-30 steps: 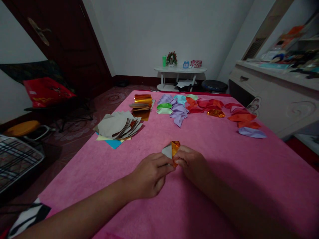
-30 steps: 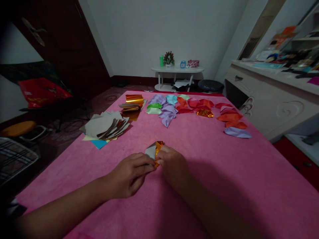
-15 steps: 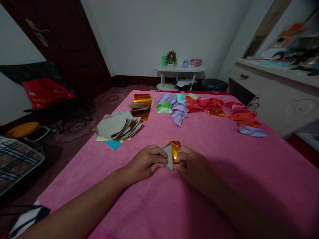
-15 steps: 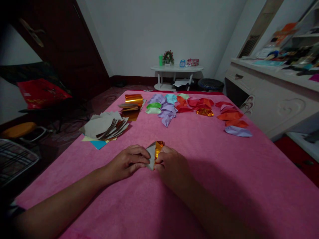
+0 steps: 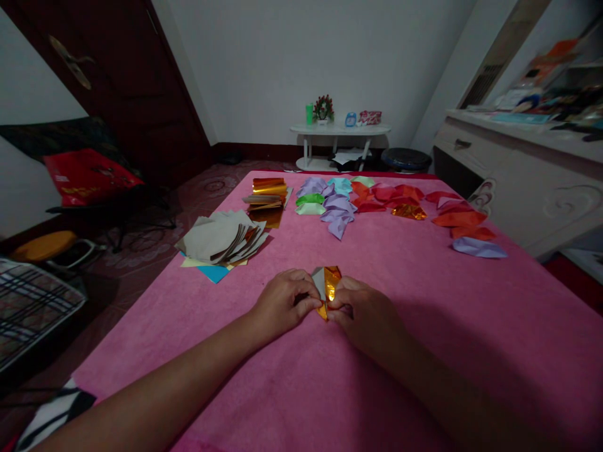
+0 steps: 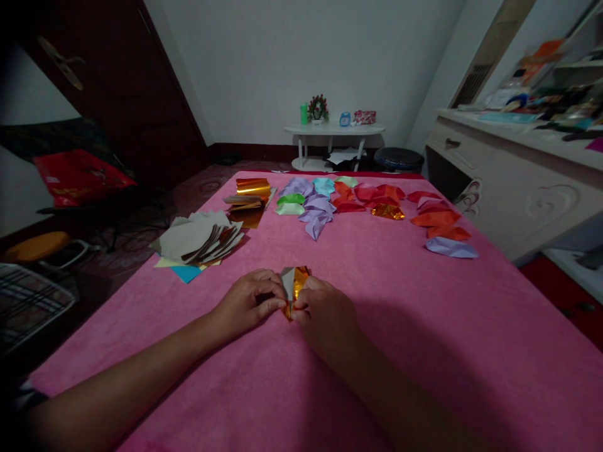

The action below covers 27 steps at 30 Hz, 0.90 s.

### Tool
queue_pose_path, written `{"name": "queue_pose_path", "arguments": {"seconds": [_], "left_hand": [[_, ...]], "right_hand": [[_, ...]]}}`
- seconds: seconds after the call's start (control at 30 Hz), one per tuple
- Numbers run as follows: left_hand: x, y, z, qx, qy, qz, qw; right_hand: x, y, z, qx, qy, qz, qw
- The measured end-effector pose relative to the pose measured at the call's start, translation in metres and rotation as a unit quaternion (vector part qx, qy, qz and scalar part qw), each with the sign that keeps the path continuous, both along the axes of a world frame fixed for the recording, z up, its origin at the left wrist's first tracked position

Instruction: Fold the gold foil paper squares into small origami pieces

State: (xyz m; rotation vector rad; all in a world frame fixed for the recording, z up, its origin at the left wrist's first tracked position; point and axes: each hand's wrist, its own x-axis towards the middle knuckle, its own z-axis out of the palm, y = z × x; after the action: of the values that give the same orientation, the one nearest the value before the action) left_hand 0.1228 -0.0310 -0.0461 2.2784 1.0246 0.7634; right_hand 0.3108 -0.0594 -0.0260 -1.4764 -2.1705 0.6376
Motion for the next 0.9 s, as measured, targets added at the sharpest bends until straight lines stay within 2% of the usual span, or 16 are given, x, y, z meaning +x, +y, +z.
{"name": "queue_pose_path", "arguments": {"seconds": [0.23,0.47,0.77,0.9], "left_hand": [[0.003,-0.003,-0.003,0.022,0.019,0.033,0.999],[0.003,-0.003,-0.004,0.03,0.012,0.025,0.999],[-0.003,-0.001,-0.001,-0.019,-0.038,-0.038,0.998],[-0.007,-0.001,-0.001,-0.022,-0.027,-0.049,0.998]], "right_hand": [[0.0,-0.001,0.001,-0.008,-0.006,-0.006,1.0],[0.001,-0.001,0.0,-0.003,-0.007,-0.004,1.0],[-0.003,-0.005,0.0,0.012,-0.02,-0.029,0.999],[-0.005,-0.007,-0.002,0.03,-0.024,-0.038,0.999]]}}
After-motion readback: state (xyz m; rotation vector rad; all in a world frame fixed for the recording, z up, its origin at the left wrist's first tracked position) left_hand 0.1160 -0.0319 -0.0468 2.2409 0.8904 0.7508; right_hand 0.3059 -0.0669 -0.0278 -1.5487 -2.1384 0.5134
